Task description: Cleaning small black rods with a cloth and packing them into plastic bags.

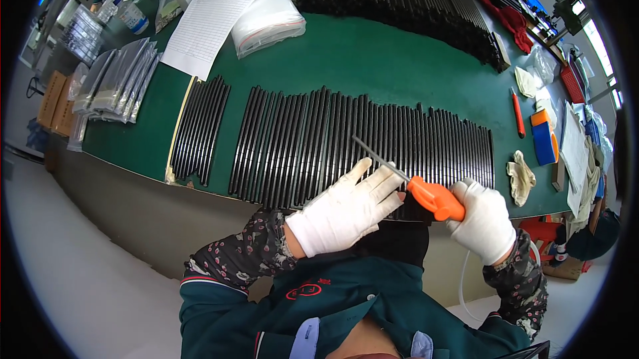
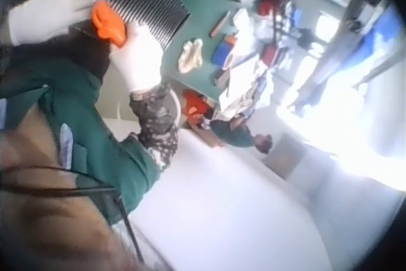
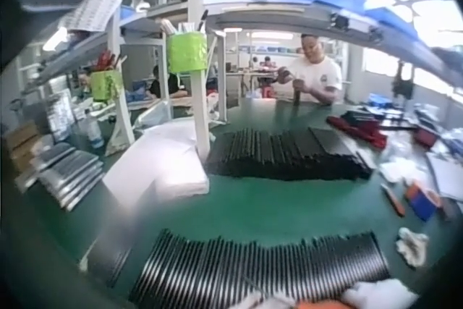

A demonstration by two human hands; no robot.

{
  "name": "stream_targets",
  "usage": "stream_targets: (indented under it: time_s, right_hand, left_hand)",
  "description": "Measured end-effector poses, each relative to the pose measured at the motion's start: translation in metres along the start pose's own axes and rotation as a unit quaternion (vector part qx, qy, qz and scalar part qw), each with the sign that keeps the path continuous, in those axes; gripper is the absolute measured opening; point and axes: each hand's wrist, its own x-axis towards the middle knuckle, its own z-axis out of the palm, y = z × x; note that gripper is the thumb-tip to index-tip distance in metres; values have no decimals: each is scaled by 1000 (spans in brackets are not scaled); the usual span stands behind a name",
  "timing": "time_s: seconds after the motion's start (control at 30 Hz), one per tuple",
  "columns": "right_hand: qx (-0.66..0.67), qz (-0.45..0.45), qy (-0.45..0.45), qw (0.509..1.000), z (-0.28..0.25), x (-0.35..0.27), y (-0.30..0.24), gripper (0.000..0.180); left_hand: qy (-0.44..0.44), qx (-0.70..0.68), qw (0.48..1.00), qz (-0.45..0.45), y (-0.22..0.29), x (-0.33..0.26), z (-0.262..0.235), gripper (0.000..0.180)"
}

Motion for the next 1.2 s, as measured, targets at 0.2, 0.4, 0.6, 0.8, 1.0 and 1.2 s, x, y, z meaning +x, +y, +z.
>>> stream_targets:
  time_s: [0.2, 0.4, 0.6, 0.8, 1.0, 1.2]
  right_hand:
    - [12, -21, -25, 999, 2, -7, -3, 20]
    - [34, 12, 35, 999, 2, -32, 16, 29]
    - [18, 91, 88, 992, 5, -62, 42, 30]
    - [40, 88, 50, 994, 14, -76, 45, 28]
    - [53, 74, 49, 995, 21, -76, 46, 26]
    - [30, 95, 51, 994, 23, -75, 52, 22]
  left_hand:
    - [44, 1, 999, 6, -2, -2, 8, 59]
    - [11, -9, 1000, 5, 0, 0, 5, 61]
    - [31, -27, 999, 5, 6, -2, 2, 66]
    - [-6, -32, 997, 65, 28, 40, 19, 66]
    - [-30, -33, 997, 61, 30, 40, 18, 66]
    - [-52, -25, 996, 64, 30, 43, 12, 66]
